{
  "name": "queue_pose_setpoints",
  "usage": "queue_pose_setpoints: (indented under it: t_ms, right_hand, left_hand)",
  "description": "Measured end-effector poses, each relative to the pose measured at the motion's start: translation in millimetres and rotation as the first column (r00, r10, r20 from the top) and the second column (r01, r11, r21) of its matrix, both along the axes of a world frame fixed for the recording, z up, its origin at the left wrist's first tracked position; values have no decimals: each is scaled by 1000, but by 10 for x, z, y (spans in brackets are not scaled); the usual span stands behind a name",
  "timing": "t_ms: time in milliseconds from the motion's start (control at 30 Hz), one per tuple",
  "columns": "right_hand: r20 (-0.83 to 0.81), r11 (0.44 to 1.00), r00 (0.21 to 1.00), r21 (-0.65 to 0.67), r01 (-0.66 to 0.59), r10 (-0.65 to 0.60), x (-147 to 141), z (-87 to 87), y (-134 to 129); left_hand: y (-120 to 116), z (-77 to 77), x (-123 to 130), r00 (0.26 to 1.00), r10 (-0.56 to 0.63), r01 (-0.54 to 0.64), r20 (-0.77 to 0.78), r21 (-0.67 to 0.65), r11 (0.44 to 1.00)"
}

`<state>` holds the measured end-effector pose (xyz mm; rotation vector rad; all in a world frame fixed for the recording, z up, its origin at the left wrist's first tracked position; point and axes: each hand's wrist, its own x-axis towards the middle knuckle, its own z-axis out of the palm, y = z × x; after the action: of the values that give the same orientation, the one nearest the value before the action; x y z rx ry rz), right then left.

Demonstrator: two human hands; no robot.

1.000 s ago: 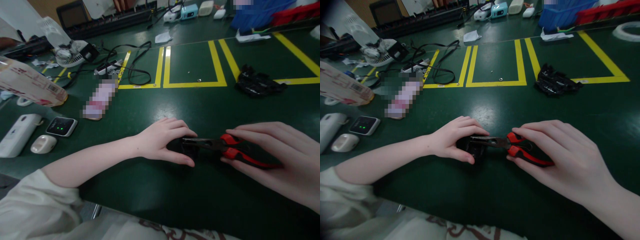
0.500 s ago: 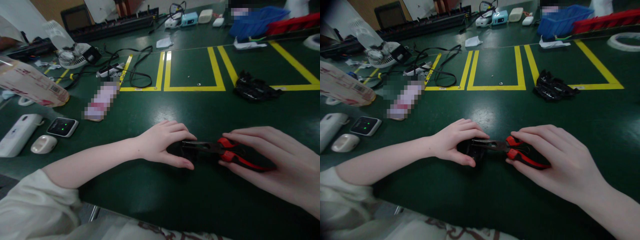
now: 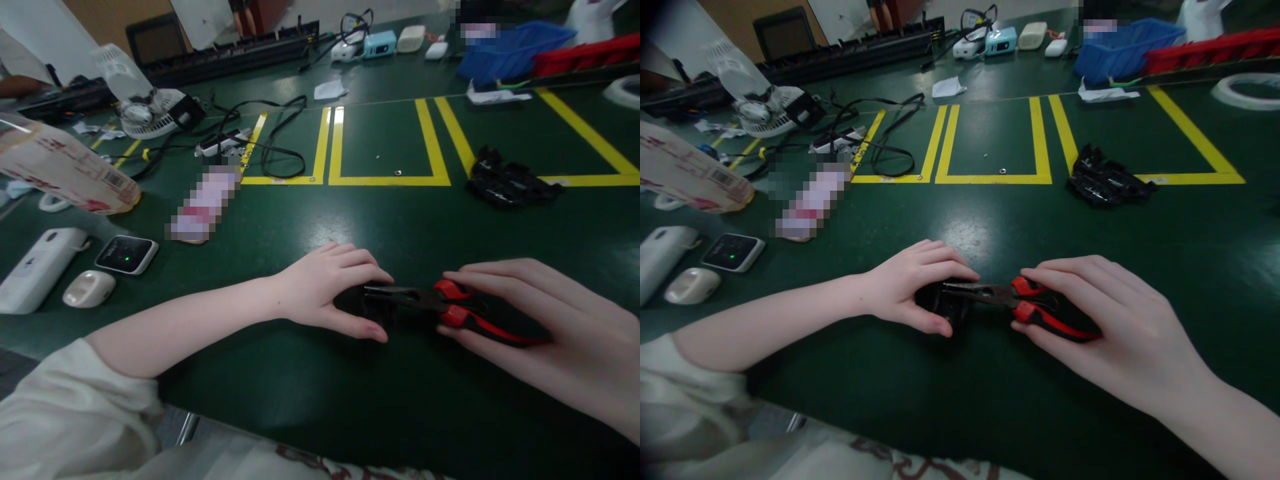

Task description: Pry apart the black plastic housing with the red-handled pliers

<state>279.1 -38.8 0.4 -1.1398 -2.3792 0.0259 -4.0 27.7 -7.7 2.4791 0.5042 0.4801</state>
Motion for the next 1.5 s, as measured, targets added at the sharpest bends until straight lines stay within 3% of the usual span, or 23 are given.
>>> queue_pose_setpoints:
  t_ms: [300,600,1167,1500]
  right_hand:
    - [26,998,999,53,36,-37,30,-21,-39]
    - [-49,1000,999,11,11,-10,-5,-9,3]
    - [13,998,998,7,65,-65,31,-39,-26]
    - [62,989,996,138,47,-56,19,-28,-42]
  left_hand:
    - [7,9,-3,1000,-2,2,4,-5,1000]
    - [12,18,-5,1000,-12,12,28,-3,1000]
    - [15,7,-5,1000,-8,8,29,-2,1000]
    - [16,10,-10,1000,-3,3,11,-23,1000]
